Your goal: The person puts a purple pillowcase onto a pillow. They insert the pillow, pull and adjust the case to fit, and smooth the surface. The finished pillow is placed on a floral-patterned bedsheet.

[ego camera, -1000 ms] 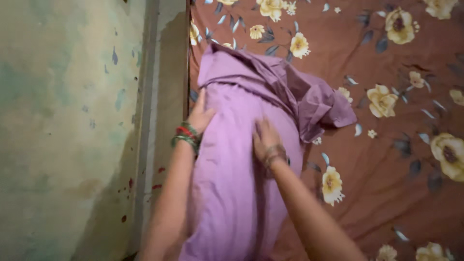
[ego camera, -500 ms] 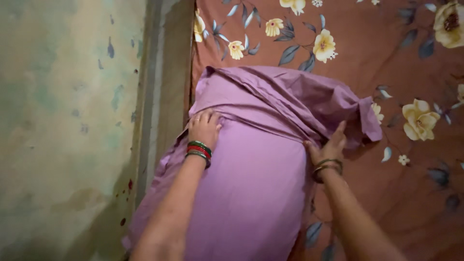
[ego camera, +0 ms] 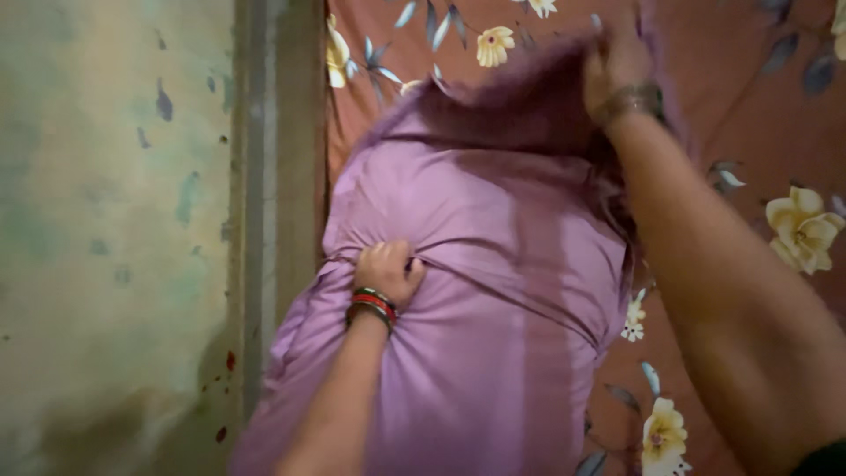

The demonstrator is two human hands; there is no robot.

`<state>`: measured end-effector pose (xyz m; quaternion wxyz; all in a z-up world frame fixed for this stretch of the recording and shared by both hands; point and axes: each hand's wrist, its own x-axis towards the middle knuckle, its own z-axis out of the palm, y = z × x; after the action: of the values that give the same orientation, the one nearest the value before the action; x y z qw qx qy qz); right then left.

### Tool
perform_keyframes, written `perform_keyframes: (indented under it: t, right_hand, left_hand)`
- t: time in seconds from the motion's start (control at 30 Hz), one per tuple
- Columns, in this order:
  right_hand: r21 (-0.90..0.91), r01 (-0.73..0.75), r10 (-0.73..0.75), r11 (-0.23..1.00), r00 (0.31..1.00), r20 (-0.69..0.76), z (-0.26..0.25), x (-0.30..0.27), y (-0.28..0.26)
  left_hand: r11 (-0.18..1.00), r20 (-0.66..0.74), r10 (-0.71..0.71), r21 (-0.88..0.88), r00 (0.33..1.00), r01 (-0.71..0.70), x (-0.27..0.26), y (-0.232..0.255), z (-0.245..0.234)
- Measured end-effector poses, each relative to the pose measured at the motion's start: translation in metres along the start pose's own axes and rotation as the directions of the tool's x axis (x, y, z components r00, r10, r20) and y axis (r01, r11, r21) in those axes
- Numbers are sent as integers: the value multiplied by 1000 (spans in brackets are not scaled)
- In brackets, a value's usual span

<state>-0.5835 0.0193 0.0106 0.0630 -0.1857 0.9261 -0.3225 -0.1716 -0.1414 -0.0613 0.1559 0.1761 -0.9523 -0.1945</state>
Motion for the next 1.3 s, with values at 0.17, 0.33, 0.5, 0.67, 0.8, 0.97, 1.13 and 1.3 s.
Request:
perform_keyframes:
  t: [0.17,0.33,0.5,0.67,0.8,0.97,1.13,1.3]
  right_hand:
    - [368,589,-641,719,767,25,24,-28,-63]
    - [4,370,-370,929,927,63,27,-243,-36]
    - [-21,370,-370,929,928,-52,33,-357,-14]
    - [-262,413,-414,872,909,55,54,-326,-7]
    - [-172,567,-535,805,821,199,49,-370,3]
    - [-177,677,-673,715,734,91,30,-457,9]
    - [-352,567,-616,745,787,-33,43,-377,32]
    - [-479,203,-339,854,915,-217,27,-353,97]
  left_hand:
    - [998,-67,31,-50,997,-34,-7,-10,0]
    - [999,-28,21,-42,999,-22,-2,-7,-1]
    - [1000,19,-1,-17,1000,1,-6,-10,1]
    - [999,32,20,25,999,-21,-6,-4,-5]
    - [985,300,50,140,953,-96,-54,-13,-40]
    - [931,290,321,81,902,-357,-117,-25,-80]
    - [930,181,330,104,926,-351,-100,-12,-79]
    - [981,167,131,118,977,-152,-86,4,-70]
